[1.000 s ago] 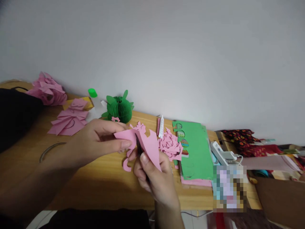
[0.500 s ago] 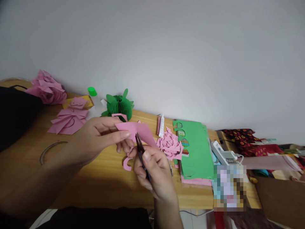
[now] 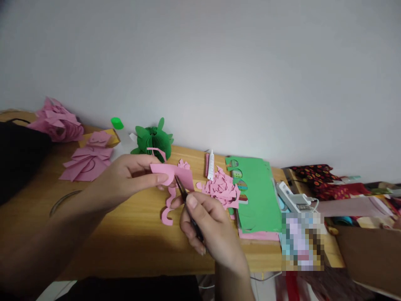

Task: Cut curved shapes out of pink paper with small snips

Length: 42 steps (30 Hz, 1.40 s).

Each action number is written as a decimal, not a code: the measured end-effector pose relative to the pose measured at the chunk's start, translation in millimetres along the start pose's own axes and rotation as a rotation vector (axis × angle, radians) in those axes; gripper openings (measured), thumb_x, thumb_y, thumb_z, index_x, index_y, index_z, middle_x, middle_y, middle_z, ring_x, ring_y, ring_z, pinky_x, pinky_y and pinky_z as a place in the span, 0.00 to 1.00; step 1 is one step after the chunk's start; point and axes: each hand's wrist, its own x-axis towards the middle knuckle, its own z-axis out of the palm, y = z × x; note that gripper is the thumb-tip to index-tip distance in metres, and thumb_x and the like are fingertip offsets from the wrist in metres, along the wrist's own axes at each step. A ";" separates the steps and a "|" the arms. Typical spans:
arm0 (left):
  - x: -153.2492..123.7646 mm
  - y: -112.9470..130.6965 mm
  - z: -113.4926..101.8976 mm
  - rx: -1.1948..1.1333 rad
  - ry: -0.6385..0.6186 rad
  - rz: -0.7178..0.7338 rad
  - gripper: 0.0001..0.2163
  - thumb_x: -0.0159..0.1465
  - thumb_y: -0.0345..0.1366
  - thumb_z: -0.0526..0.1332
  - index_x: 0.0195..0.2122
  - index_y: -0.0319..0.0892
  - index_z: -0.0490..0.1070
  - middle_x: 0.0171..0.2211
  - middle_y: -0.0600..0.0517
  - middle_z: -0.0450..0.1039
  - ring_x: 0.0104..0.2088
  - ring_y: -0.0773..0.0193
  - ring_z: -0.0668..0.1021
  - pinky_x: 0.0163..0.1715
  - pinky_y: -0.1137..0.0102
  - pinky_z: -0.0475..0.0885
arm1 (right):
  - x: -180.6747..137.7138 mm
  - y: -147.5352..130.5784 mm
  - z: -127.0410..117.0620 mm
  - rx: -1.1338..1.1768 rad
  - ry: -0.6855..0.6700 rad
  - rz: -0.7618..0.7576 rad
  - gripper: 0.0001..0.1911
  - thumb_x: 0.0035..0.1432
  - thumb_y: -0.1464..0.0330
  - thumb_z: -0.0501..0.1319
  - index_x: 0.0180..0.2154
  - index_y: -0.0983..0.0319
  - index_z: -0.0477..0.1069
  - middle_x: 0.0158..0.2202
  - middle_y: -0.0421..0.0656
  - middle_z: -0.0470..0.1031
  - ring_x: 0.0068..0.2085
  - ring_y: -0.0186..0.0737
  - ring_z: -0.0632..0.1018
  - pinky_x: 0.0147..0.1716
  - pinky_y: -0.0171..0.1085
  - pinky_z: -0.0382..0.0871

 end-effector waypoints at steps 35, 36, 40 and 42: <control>-4.0 -2.9 -5.1 0.126 -0.188 0.078 0.10 0.60 0.37 0.61 0.24 0.41 0.75 0.25 0.51 0.77 0.31 0.59 0.80 0.34 0.68 0.76 | 2.0 0.0 4.0 0.002 -0.077 -0.150 0.15 0.68 0.60 0.55 0.38 0.60 0.77 0.17 0.32 0.56 0.15 0.22 0.51 0.11 0.23 0.42; -4.2 -2.9 -5.2 0.124 -0.186 0.087 0.10 0.60 0.37 0.61 0.23 0.41 0.75 0.25 0.51 0.76 0.30 0.59 0.80 0.33 0.68 0.76 | 1.8 0.1 4.1 0.001 -0.079 -0.153 0.14 0.68 0.60 0.56 0.38 0.60 0.77 0.17 0.32 0.56 0.15 0.22 0.51 0.11 0.23 0.42; -4.6 -2.2 -5.7 0.121 -0.179 0.103 0.10 0.60 0.38 0.62 0.23 0.42 0.76 0.24 0.51 0.76 0.30 0.59 0.80 0.32 0.68 0.76 | 1.5 0.9 3.0 -0.009 -0.092 -0.159 0.14 0.68 0.60 0.55 0.38 0.59 0.76 0.17 0.32 0.56 0.15 0.22 0.51 0.11 0.23 0.42; -4.6 -1.4 -5.6 0.107 -0.184 0.102 0.10 0.60 0.38 0.62 0.23 0.42 0.76 0.25 0.51 0.77 0.30 0.59 0.81 0.32 0.67 0.76 | 1.6 1.1 2.3 -0.021 -0.095 -0.168 0.14 0.68 0.61 0.55 0.39 0.59 0.76 0.17 0.32 0.56 0.15 0.22 0.51 0.11 0.24 0.42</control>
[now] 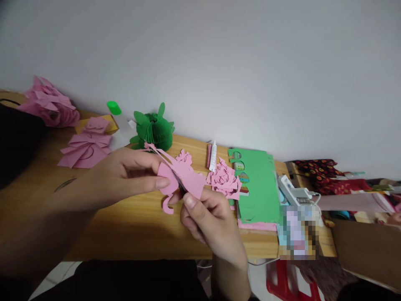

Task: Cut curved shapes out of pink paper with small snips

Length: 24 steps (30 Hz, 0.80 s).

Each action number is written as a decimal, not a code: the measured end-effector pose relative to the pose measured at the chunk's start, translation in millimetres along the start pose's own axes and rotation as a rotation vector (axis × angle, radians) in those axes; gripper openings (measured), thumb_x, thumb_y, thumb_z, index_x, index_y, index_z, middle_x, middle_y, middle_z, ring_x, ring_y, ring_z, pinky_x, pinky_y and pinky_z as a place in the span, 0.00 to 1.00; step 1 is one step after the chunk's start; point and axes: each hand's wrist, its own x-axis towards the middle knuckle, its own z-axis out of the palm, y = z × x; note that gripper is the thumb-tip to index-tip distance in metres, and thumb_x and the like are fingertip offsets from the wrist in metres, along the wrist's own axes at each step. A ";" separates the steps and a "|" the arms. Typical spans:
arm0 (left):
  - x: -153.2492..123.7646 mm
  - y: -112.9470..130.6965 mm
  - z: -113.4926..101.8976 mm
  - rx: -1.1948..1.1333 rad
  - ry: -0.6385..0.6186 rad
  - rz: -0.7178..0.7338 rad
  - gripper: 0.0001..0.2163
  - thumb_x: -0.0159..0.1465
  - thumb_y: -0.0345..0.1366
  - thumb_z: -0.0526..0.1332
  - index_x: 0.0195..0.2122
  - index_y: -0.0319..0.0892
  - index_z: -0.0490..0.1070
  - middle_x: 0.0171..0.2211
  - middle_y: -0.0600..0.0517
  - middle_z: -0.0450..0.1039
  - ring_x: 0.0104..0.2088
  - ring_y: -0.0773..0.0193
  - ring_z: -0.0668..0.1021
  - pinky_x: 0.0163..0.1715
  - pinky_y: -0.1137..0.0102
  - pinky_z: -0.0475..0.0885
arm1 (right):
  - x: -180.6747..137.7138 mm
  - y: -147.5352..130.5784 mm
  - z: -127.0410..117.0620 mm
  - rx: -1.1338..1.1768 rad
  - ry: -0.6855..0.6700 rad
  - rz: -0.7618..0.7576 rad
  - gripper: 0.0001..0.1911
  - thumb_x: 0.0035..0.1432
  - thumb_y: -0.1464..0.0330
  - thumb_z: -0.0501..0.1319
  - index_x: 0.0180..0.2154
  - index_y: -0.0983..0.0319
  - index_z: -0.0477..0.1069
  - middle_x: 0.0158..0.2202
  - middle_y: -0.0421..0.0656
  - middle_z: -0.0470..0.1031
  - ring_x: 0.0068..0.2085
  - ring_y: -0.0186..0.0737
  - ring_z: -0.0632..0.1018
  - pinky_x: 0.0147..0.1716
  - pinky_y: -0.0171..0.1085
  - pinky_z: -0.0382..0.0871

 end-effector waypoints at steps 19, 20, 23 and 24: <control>-0.3 2.2 -3.5 -0.068 -0.079 -0.010 0.10 0.61 0.35 0.60 0.24 0.41 0.77 0.26 0.51 0.76 0.29 0.59 0.80 0.36 0.64 0.78 | 2.5 -6.8 1.3 -0.081 -0.002 -0.033 0.12 0.66 0.63 0.58 0.37 0.61 0.78 0.17 0.32 0.57 0.16 0.23 0.54 0.13 0.27 0.45; -0.4 2.2 -4.1 -0.066 -0.087 -0.011 0.09 0.61 0.35 0.61 0.24 0.41 0.77 0.26 0.51 0.76 0.30 0.59 0.80 0.36 0.64 0.78 | 2.5 -7.2 1.2 -0.081 -0.005 -0.031 0.12 0.66 0.63 0.58 0.36 0.61 0.78 0.17 0.33 0.57 0.16 0.23 0.54 0.13 0.27 0.45; -0.4 2.5 -5.1 -0.045 -0.099 0.008 0.09 0.60 0.35 0.61 0.25 0.41 0.77 0.28 0.51 0.76 0.30 0.60 0.80 0.35 0.67 0.77 | 1.6 -6.8 0.3 -0.076 -0.022 -0.021 0.11 0.66 0.64 0.58 0.37 0.61 0.78 0.17 0.33 0.58 0.16 0.23 0.54 0.13 0.26 0.45; -0.3 2.6 -5.0 -0.035 -0.097 0.012 0.09 0.60 0.35 0.61 0.25 0.41 0.77 0.28 0.51 0.76 0.30 0.61 0.79 0.35 0.67 0.77 | 1.1 -6.4 0.0 -0.074 -0.025 -0.017 0.11 0.66 0.64 0.58 0.38 0.60 0.78 0.17 0.33 0.57 0.16 0.23 0.54 0.13 0.26 0.45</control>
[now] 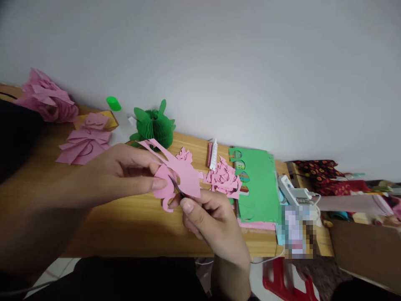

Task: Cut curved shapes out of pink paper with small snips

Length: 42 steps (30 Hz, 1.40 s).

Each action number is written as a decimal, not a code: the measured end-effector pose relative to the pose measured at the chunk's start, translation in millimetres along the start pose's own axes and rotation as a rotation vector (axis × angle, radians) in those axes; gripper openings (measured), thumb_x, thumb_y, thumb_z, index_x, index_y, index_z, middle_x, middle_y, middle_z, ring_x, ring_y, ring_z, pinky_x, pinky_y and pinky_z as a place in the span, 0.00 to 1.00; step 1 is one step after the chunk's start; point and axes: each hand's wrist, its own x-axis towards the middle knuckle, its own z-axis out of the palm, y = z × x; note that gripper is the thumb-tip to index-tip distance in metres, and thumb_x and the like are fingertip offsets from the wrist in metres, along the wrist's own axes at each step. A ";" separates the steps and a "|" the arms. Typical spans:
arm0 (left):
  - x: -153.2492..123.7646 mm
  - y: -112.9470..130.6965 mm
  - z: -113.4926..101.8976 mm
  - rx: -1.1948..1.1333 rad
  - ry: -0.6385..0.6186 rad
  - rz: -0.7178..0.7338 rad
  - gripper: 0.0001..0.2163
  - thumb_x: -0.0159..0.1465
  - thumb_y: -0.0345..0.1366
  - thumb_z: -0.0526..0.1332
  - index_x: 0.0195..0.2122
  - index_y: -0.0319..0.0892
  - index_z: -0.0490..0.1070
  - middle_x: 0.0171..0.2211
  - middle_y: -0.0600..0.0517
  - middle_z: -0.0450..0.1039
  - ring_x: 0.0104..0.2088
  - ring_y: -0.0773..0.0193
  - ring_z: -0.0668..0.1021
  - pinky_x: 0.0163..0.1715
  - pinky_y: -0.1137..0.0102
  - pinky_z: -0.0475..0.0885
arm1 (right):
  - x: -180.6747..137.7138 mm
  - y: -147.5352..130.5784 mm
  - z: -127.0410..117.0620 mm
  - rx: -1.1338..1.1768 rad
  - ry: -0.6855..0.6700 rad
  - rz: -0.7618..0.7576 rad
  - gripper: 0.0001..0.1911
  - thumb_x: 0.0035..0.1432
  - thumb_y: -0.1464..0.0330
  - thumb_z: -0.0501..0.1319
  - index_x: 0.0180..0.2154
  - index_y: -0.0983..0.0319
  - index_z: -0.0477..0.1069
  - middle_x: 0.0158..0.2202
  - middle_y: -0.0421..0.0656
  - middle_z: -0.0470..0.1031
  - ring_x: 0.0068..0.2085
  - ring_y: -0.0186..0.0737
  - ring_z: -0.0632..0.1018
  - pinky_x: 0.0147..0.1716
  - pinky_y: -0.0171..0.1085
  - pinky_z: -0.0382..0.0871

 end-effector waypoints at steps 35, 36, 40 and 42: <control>-45.3 -67.9 8.6 -0.382 0.388 -0.218 0.10 0.56 0.40 0.69 0.22 0.41 0.76 0.24 0.53 0.73 0.28 0.66 0.73 0.32 0.71 0.69 | 29.5 71.1 32.5 0.172 0.014 0.351 0.21 0.59 0.51 0.61 0.29 0.64 0.72 0.14 0.29 0.58 0.12 0.21 0.50 0.09 0.26 0.39; -49.1 -71.9 8.7 -0.402 0.412 -0.230 0.10 0.55 0.40 0.69 0.21 0.41 0.76 0.23 0.54 0.72 0.28 0.66 0.73 0.32 0.71 0.68 | 30.7 74.9 35.6 0.183 0.009 0.373 0.21 0.59 0.51 0.61 0.30 0.64 0.72 0.14 0.29 0.57 0.11 0.21 0.50 0.09 0.26 0.39; -63.6 -86.2 8.7 -0.446 0.477 -0.297 0.11 0.54 0.40 0.69 0.21 0.41 0.75 0.22 0.54 0.71 0.27 0.67 0.72 0.33 0.70 0.67 | 36.5 90.1 46.2 0.219 -0.019 0.445 0.22 0.58 0.51 0.61 0.32 0.64 0.74 0.14 0.28 0.57 0.11 0.21 0.51 0.08 0.26 0.38; -70.0 -93.5 8.3 -0.482 0.513 -0.321 0.10 0.54 0.40 0.70 0.21 0.41 0.76 0.22 0.54 0.71 0.27 0.67 0.71 0.32 0.70 0.67 | 40.7 97.6 50.1 0.227 -0.032 0.476 0.22 0.58 0.50 0.61 0.33 0.65 0.73 0.13 0.28 0.57 0.11 0.21 0.50 0.08 0.26 0.38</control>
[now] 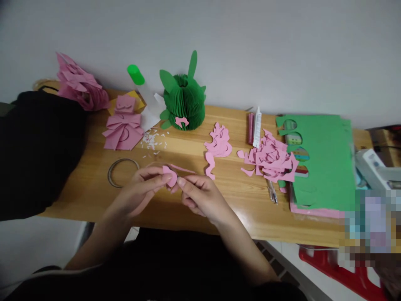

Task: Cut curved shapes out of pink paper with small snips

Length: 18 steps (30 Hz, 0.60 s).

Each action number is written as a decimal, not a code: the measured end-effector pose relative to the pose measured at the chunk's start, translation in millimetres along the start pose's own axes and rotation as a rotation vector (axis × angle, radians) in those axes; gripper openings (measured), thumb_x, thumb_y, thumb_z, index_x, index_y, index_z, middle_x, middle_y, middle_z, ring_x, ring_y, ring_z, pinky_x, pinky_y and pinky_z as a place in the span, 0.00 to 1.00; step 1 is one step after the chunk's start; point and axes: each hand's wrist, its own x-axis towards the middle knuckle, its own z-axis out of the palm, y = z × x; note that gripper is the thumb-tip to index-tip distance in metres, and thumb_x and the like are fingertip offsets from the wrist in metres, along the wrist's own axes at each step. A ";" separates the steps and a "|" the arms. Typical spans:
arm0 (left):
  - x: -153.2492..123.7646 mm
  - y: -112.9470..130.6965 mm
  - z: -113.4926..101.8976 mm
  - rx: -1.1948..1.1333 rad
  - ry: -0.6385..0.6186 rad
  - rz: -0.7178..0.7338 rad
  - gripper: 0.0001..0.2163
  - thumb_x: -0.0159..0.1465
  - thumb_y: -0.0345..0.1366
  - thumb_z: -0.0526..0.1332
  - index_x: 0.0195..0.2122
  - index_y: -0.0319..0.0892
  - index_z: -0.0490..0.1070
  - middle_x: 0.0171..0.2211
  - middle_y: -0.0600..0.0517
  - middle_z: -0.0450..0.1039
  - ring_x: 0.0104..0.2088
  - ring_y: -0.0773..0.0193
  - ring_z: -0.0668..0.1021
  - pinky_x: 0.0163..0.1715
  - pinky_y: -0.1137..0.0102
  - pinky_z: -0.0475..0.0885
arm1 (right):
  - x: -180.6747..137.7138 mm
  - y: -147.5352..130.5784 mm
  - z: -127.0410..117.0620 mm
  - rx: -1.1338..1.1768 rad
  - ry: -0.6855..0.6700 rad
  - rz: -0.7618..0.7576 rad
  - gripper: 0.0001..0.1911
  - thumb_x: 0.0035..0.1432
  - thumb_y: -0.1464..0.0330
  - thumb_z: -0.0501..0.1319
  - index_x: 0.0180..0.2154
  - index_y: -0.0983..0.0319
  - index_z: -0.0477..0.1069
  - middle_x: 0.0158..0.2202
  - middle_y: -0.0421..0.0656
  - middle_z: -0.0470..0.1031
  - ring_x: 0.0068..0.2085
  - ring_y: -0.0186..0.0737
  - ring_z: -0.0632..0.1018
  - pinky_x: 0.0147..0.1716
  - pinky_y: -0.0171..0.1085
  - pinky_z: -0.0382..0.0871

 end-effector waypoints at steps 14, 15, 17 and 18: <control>-17.7 -23.9 -10.6 0.252 0.461 0.316 0.03 0.57 0.33 0.68 0.33 0.44 0.81 0.33 0.50 0.81 0.33 0.63 0.80 0.34 0.68 0.76 | -2.3 10.2 4.7 0.267 0.044 -0.067 0.18 0.55 0.52 0.64 0.31 0.61 0.67 0.15 0.27 0.56 0.11 0.22 0.49 0.08 0.26 0.40; -21.9 -22.7 -9.3 0.366 0.479 0.432 0.05 0.58 0.31 0.67 0.35 0.46 0.81 0.36 0.51 0.81 0.36 0.62 0.80 0.38 0.66 0.77 | -7.7 8.5 3.5 0.260 0.063 -0.060 0.17 0.54 0.54 0.66 0.31 0.61 0.67 0.15 0.27 0.56 0.11 0.22 0.50 0.08 0.26 0.40; -29.6 -21.2 -8.4 0.662 0.468 0.718 0.12 0.58 0.26 0.66 0.41 0.49 0.80 0.38 0.53 0.82 0.39 0.61 0.81 0.44 0.64 0.76 | -17.6 6.2 1.6 0.231 0.103 -0.048 0.16 0.52 0.57 0.67 0.31 0.62 0.69 0.15 0.27 0.56 0.12 0.22 0.50 0.09 0.26 0.39; -32.5 -21.4 -8.4 0.811 0.440 0.847 0.16 0.58 0.23 0.66 0.44 0.50 0.78 0.38 0.53 0.82 0.39 0.60 0.82 0.44 0.64 0.76 | -21.4 5.8 1.2 0.215 0.122 -0.049 0.16 0.53 0.57 0.67 0.31 0.63 0.70 0.14 0.28 0.56 0.12 0.22 0.50 0.09 0.26 0.39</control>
